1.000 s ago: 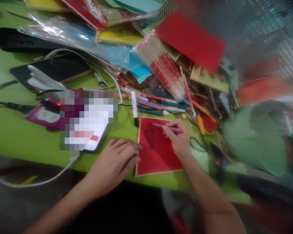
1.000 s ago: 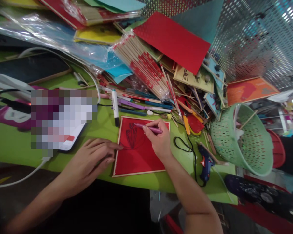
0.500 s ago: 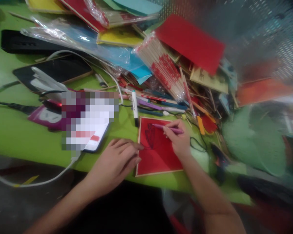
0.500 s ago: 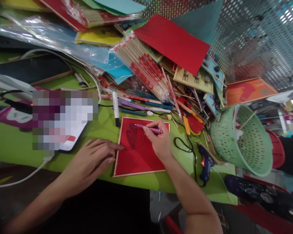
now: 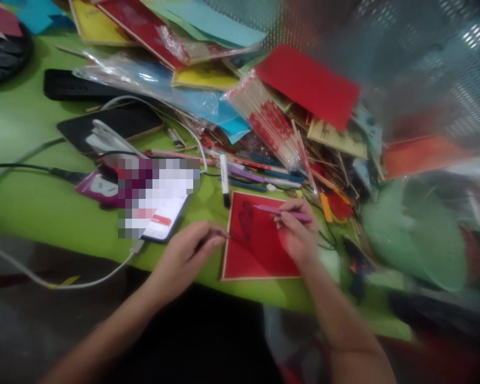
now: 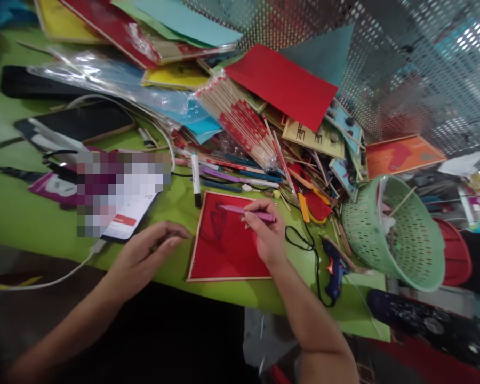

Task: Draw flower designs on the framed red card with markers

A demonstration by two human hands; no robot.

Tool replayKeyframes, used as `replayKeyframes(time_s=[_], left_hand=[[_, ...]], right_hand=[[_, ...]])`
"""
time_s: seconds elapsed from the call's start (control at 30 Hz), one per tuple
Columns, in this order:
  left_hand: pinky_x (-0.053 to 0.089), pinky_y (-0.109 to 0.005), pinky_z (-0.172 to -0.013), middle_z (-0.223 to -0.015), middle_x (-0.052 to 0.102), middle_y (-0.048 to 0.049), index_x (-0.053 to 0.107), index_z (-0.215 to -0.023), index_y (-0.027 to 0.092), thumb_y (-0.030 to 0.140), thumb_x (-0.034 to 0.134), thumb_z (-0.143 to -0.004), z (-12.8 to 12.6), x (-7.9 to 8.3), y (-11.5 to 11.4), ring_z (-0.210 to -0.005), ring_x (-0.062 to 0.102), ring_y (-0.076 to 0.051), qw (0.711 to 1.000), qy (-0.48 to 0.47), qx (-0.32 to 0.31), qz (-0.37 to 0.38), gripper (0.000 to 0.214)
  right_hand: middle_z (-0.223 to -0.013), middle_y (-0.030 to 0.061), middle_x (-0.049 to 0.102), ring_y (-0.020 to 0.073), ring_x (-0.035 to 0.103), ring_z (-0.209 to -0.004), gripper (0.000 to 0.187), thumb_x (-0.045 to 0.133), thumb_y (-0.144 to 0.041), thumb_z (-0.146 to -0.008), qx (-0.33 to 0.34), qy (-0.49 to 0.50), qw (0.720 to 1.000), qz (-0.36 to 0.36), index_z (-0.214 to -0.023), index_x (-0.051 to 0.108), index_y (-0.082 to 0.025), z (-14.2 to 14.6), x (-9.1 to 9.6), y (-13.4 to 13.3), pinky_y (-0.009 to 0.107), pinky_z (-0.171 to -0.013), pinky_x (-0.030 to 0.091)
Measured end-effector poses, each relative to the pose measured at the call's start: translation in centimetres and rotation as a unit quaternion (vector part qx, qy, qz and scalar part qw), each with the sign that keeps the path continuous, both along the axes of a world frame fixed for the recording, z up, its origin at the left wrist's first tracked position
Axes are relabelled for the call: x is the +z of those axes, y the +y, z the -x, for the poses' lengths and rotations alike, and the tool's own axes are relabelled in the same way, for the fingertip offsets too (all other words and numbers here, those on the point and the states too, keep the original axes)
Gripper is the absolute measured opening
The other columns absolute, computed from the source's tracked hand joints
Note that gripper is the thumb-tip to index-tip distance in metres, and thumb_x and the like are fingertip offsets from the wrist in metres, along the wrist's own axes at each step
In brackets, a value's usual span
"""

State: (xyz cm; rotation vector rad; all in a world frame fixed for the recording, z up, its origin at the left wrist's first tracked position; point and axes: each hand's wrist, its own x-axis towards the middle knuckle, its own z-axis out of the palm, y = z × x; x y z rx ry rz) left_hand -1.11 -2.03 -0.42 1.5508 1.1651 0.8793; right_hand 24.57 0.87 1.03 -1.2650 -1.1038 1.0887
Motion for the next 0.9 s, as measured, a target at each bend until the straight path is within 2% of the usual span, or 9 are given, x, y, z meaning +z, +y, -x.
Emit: replayKeyframes(time_s=[0.1, 0.2, 0.27, 0.43, 0.67, 0.9], left_hand=[[0.054, -0.036, -0.095, -0.107, 0.075, -0.0045, 0.071, -0.106, 0.023, 0.046, 0.042, -0.109, -0.8, 0.4, 0.0, -0.099, 0.067, -0.02, 0.999, -0.039, 0.008, 0.029, 0.037], [0.051, -0.037, -0.104, -0.117, 0.073, -0.0056, 0.068, -0.113, 0.022, 0.043, 0.043, -0.108, -1.7, 0.4, 0.2, -0.109, 0.065, -0.021, 0.996, -0.072, 0.021, 0.044, 0.032], [0.051, -0.036, -0.101, -0.116, 0.07, -0.0046, 0.063, -0.119, 0.023, 0.04, 0.046, -0.107, -2.2, 0.3, 0.2, -0.108, 0.064, -0.02, 0.993, -0.095, 0.034, 0.059, 0.027], [0.051, -0.032, -0.088, -0.103, 0.063, -0.0017, 0.059, -0.11, 0.024, 0.041, 0.051, -0.105, -2.5, -0.1, -0.2, -0.095, 0.061, -0.017, 0.986, -0.148, 0.03, 0.076, 0.019], [0.05, -0.031, -0.081, -0.099, 0.062, -0.0022, 0.059, -0.106, 0.023, 0.043, 0.05, -0.106, -2.3, -0.3, -0.4, -0.089, 0.058, -0.016, 0.987, -0.143, 0.007, 0.073, 0.022], [0.052, -0.031, -0.081, -0.101, 0.064, -0.0036, 0.059, -0.107, 0.023, 0.046, 0.048, -0.107, -2.6, -0.6, -0.4, -0.09, 0.06, -0.017, 0.989, -0.132, -0.002, 0.061, 0.026]], right_hand=[[-0.077, -0.0019, 0.067, 0.0132, 0.067, -0.063, 0.02, 0.083, -0.039, -0.081, 0.015, 0.015, 1.0, 0.009, -0.087, 0.07, -0.024, 0.4, 1.1, -0.8, 0.023, -0.052, 0.052], [-0.077, -0.0017, 0.067, 0.0134, 0.068, -0.061, 0.023, 0.086, -0.04, -0.08, 0.04, 0.027, 0.999, 0.003, -0.087, 0.07, -0.025, 0.8, 1.8, -1.7, 0.024, -0.05, 0.052], [-0.077, -0.0017, 0.067, 0.0132, 0.067, -0.06, 0.024, 0.086, -0.041, -0.082, 0.057, 0.024, 0.998, 0.002, -0.088, 0.07, -0.025, 1.0, 1.9, -2.2, 0.024, -0.05, 0.053], [-0.075, -0.0025, 0.068, 0.0134, 0.068, -0.061, 0.027, 0.086, -0.045, -0.082, 0.084, 0.02, 0.996, 0.018, -0.089, 0.069, -0.025, 1.4, 1.9, -2.8, 0.024, -0.051, 0.055], [-0.074, -0.0029, 0.07, 0.0124, 0.068, -0.06, 0.026, 0.088, -0.041, -0.081, 0.092, 0.044, 0.994, 0.026, -0.087, 0.07, -0.024, 1.7, 1.9, -2.8, 0.023, -0.052, 0.056], [-0.078, -0.001, 0.073, 0.0136, 0.069, -0.062, 0.024, 0.088, -0.04, -0.081, 0.124, 0.021, 0.992, 0.032, -0.086, 0.072, -0.024, 1.9, 1.5, -2.9, 0.025, -0.057, 0.058]])
